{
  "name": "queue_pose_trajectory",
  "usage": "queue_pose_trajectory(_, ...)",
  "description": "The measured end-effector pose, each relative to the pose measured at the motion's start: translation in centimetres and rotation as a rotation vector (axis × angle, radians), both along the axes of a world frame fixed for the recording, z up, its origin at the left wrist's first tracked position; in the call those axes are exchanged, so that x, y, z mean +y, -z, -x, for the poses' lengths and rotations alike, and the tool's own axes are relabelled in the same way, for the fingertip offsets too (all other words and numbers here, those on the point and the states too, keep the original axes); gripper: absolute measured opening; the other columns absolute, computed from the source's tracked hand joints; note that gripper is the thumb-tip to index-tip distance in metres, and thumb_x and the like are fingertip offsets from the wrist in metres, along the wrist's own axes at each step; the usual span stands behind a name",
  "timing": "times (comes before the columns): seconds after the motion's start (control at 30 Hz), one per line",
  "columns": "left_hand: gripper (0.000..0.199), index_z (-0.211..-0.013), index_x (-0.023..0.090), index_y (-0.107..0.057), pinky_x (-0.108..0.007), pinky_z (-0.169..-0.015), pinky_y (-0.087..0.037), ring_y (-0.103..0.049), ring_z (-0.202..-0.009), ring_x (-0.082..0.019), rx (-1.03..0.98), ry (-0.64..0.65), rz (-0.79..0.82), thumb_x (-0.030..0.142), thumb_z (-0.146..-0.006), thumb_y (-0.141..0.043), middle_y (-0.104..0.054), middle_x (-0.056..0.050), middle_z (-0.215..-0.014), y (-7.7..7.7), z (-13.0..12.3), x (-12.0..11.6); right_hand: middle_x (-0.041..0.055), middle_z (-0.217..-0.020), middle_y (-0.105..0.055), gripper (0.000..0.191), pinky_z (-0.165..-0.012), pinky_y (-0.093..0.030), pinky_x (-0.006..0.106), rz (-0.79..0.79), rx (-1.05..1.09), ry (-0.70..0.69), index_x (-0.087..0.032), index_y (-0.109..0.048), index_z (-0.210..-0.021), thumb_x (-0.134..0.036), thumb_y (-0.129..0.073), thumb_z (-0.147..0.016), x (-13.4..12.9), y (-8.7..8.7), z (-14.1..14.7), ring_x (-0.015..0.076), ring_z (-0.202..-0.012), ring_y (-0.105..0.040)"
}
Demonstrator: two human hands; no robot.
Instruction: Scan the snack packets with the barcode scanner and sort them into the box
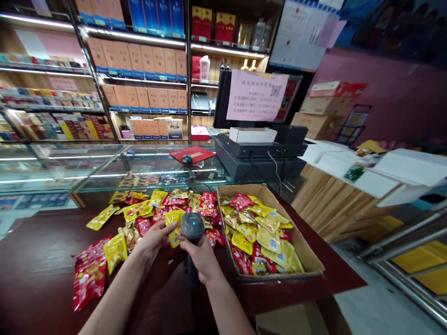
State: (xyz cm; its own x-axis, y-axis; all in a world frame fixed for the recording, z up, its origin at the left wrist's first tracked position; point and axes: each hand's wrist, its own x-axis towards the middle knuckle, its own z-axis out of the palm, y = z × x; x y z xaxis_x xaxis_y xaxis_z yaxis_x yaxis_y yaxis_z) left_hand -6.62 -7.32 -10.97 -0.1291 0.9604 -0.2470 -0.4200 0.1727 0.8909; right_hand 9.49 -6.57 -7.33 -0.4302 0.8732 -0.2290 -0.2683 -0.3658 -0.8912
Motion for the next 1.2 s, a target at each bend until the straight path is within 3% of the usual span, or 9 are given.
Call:
queue_pose_trajectory(0.1, 0.032, -0.085, 0.015, -0.064, -0.020, -0.049, -0.043, -0.057, -0.052, -0.010, 0.004, -0.043, 0.008, 0.034, -0.063, -0.077, -0.067, -0.003, -0.071, -0.5, 1.3, 0.7, 0.0038, -0.075, -0.069, 0.023, -0.063, -0.050, 0.028, -0.064, -0.061, 0.001, -0.014, -0.066, -0.080, -0.023, -0.072, -0.059, -0.6, -0.1, 0.1, 0.0175, -0.069, -0.064)
queue_pose_trajectory(0.2, 0.030, -0.079, 0.015, -0.064, -0.016, -0.041, -0.037, -0.051, -0.045, -0.006, 0.062, -0.060, -0.004, 0.035, -0.062, -0.077, -0.064, -0.001, -0.066, -1.2, 2.4, 2.2, -0.0021, -0.050, -0.057, 0.020, -0.045, -0.042, 0.023, -0.125, -0.165, -0.077, -0.014, -0.060, -0.069, -0.031, -0.069, -0.065, -1.3, 0.3, 0.5, 0.0109, -0.044, -0.051)
queue_pose_trajectory(0.27, 0.030, -0.076, 0.014, -0.064, -0.015, -0.038, -0.034, -0.049, -0.042, -0.005, 0.106, -0.063, 0.005, 0.036, -0.060, -0.078, -0.063, 0.000, -0.062, -1.7, 2.7, 3.3, -0.0044, -0.043, -0.052, 0.021, -0.040, -0.037, 0.021, -0.142, -0.218, -0.111, -0.015, -0.057, -0.068, -0.033, -0.067, -0.066, -1.7, 0.7, 0.9, 0.0087, -0.038, -0.045)
queue_pose_trajectory(0.4, 0.035, -0.079, 0.014, -0.066, -0.017, -0.042, -0.039, -0.056, -0.051, -0.010, 0.196, -0.097, 0.067, 0.037, -0.056, -0.080, -0.065, -0.002, -0.067, -2.4, 3.0, 5.0, -0.0044, -0.044, -0.053, 0.022, -0.039, -0.038, 0.021, -0.154, -0.234, -0.159, -0.017, -0.055, -0.070, -0.035, -0.066, -0.067, -2.1, 1.5, 1.3, 0.0097, -0.037, -0.046)
queue_pose_trajectory(0.53, 0.044, -0.086, 0.015, -0.068, -0.020, -0.048, -0.045, -0.059, -0.058, -0.012, 0.251, -0.128, 0.081, 0.040, -0.053, -0.081, -0.066, -0.003, -0.071, -2.2, 3.3, 5.7, -0.0048, -0.045, -0.054, 0.024, -0.038, -0.040, 0.023, -0.143, -0.244, -0.173, -0.018, -0.053, -0.075, -0.037, -0.066, -0.066, -2.4, 2.3, 1.3, 0.0111, -0.036, -0.048)
queue_pose_trajectory(0.8, 0.040, -0.078, 0.014, -0.067, -0.022, -0.052, -0.045, -0.058, -0.060, -0.013, 0.197, -0.120, 0.063, 0.040, -0.052, -0.081, -0.062, 0.000, -0.061, -1.9, 3.5, 6.0, -0.0062, -0.041, -0.049, 0.019, -0.034, -0.036, 0.020, -0.147, -0.294, -0.113, -0.019, -0.051, -0.069, -0.033, -0.063, -0.065, -2.5, 2.8, 1.2, 0.0107, -0.034, -0.045)
queue_pose_trajectory(0.97, 0.040, -0.077, 0.016, -0.066, -0.020, -0.047, -0.041, -0.053, -0.053, -0.009, 0.242, -0.042, 0.049, 0.042, -0.052, -0.081, -0.062, 0.000, -0.065, -1.8, 3.1, 6.0, -0.0062, -0.038, -0.048, 0.013, -0.035, -0.034, 0.021, -0.142, -0.314, -0.092, -0.019, -0.052, -0.067, -0.027, -0.061, -0.064, -2.4, 2.5, 1.4, 0.0094, -0.031, -0.041)
queue_pose_trajectory(1.2, 0.038, -0.065, 0.017, -0.060, -0.017, -0.041, -0.034, -0.038, -0.042, -0.004, 0.317, -0.064, 0.018, 0.043, -0.048, -0.082, -0.045, 0.007, -0.049, -2.6, 2.9, 6.3, -0.0062, -0.035, -0.045, 0.012, -0.034, -0.030, 0.020, -0.173, -0.269, -0.085, -0.019, -0.051, -0.057, -0.024, -0.059, -0.064, -1.1, 0.9, 2.4, 0.0084, -0.030, -0.038)
